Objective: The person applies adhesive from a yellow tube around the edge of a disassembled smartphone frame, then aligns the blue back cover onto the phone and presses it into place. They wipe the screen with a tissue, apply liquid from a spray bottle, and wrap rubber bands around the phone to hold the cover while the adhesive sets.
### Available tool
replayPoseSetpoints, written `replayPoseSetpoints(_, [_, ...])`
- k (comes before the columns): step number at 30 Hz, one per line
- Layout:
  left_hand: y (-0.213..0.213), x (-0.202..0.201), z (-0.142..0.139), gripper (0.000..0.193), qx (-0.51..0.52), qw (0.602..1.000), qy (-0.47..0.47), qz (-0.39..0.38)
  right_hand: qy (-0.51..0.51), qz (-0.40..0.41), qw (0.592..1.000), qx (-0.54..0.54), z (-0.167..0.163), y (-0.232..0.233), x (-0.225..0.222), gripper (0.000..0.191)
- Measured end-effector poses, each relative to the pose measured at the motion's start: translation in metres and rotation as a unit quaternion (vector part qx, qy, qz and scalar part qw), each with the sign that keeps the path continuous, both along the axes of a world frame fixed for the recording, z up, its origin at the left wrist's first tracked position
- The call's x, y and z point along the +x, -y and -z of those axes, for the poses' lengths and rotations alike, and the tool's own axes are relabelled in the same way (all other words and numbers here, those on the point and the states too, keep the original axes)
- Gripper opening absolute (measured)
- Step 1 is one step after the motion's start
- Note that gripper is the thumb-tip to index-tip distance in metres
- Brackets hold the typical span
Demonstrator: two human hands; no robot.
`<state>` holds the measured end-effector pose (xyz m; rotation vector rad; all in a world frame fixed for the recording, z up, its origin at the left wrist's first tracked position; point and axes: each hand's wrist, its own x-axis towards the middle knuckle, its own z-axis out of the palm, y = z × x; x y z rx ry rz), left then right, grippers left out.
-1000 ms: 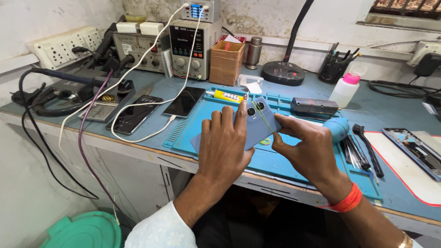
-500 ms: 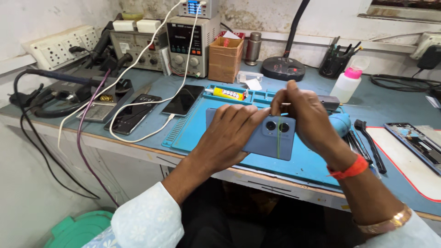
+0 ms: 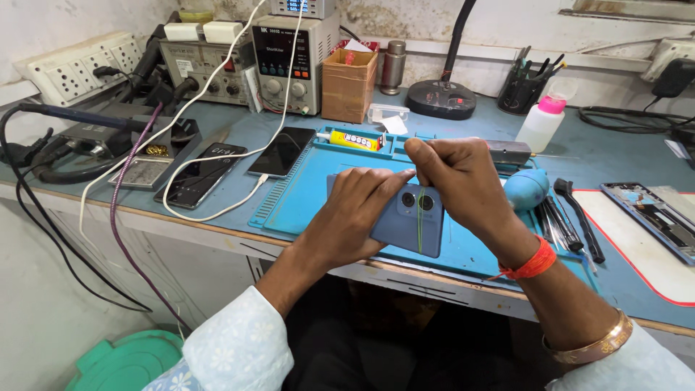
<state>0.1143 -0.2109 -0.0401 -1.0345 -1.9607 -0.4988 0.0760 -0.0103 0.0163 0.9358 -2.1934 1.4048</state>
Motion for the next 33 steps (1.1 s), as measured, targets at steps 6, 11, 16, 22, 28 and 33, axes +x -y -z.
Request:
replayPoseSetpoints(6, [0.0,0.001,0.003,0.091,-0.005,1.0,-0.002,-0.011,0.005,-0.001,1.0,0.006,0.004,-0.003,-0.004,0.053])
replayPoseSetpoints(11, [-0.002,-0.002,0.003,0.093,0.074,0.996,-0.004,-0.041,0.031,-0.046,0.997,-0.06,0.0,-0.008,0.007,0.038])
replayPoseSetpoints(16, [-0.016,-0.007,0.0,0.105,0.203,0.974,0.001,-0.097,0.095,-0.132,0.985,-0.062,-0.002,-0.011,0.037,0.035])
replayPoseSetpoints(22, [-0.035,-0.007,-0.002,0.107,0.266,0.958,-0.013,-0.107,0.04,-0.072,0.993,-0.09,-0.006,0.003,0.055,0.03])
replayPoseSetpoints(28, [-0.052,-0.006,0.001,0.108,0.298,0.946,-0.006,-0.126,-0.033,0.017,0.994,-0.106,-0.003,0.01,0.051,0.024])
replayPoseSetpoints(33, [-0.062,0.002,0.0,0.113,0.302,0.942,0.034,-0.142,-0.136,0.073,0.987,-0.05,-0.003,0.003,0.039,0.02])
